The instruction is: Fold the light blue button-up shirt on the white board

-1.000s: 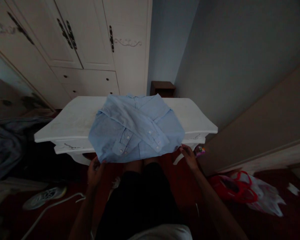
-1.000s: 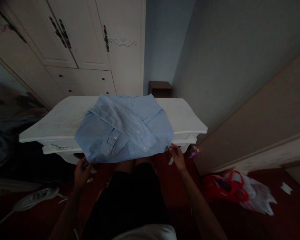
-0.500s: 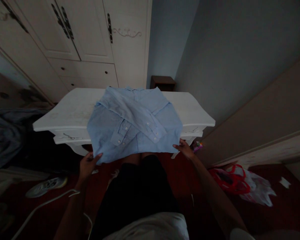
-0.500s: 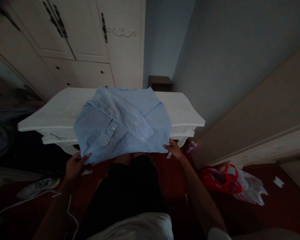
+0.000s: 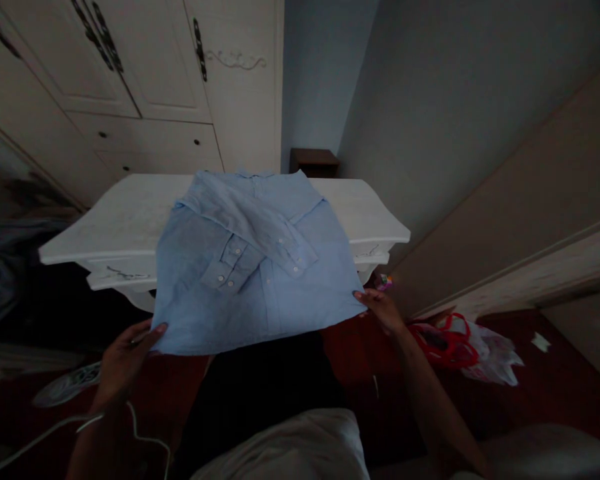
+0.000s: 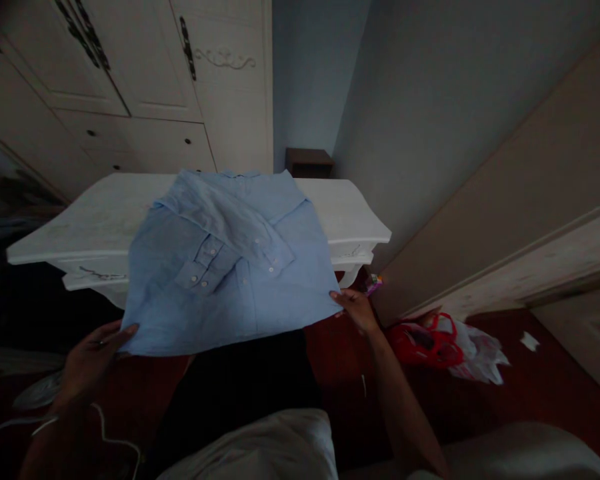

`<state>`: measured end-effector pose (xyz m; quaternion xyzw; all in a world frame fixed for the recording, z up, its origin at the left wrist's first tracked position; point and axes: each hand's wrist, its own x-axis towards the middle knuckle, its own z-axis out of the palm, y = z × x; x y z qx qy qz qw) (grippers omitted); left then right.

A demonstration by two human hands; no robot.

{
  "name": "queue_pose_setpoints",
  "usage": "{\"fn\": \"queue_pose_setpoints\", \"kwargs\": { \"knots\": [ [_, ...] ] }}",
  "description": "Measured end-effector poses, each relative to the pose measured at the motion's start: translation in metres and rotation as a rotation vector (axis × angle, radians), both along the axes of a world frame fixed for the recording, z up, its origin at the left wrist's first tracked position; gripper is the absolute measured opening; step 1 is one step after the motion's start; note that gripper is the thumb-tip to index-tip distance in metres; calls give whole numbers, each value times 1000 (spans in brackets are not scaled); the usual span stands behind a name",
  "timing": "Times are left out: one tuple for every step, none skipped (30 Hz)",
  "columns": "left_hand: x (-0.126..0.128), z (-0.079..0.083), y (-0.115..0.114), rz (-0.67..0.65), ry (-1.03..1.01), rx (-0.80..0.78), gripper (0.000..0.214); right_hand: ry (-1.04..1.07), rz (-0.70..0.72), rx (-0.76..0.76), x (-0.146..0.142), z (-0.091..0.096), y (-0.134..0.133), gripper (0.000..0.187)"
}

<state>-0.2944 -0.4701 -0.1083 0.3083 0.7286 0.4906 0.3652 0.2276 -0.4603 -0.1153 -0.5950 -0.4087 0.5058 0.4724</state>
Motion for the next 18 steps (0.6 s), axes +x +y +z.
{"fn": "queue_pose_setpoints", "kwargs": {
  "knots": [
    [-1,4,-3,-27,-30,-11,41,1,9,17,-2,7,-2,38],
    [-3,7,-5,-58,-52,-22,43,0,18,33,-3,13,-4,39],
    [-4,10,-7,-85,-62,-33,44,-3,23,46,-4,19,-5,42],
    [-6,13,-10,-105,-62,-41,46,-8,28,56,-5,23,-6,46],
    [-7,16,-12,-124,-55,-47,48,-18,30,63,-5,27,-7,50],
    [-7,20,-15,-144,-43,-48,52,-32,28,68,-4,30,-8,55],
    [-7,23,-18,-161,-29,-39,57,-51,27,71,-3,32,-9,60],
    [-7,27,-21,-187,-15,-21,63,-73,27,74,-2,33,-10,65],
    [-6,31,-24,-227,-1,-3,70,-98,27,80,-1,33,-12,68],
    [-5,35,-27,-267,14,15,77,-124,37,88,1,34,-12,71],
    [-3,38,-29,-302,27,30,81,-151,42,106,2,34,-13,71],
    [-2,40,-31,-323,39,48,83,-171,47,123,3,34,-13,71],
    [-1,42,-32,-339,52,64,82,-189,53,138,4,34,-12,71],
    [0,43,-33,-347,67,78,80,-211,60,148,4,35,-12,71],
    [1,43,-33,-351,84,90,76,-233,68,155,5,36,-11,71],
    [1,43,-34,-355,102,103,73,-252,75,160,5,36,-10,70],
    [2,43,-34,-357,120,119,69,-268,80,164,5,37,-9,68],
    [3,43,-34,-356,133,135,66,-276,82,171,5,38,-8,65]
  ]
}}
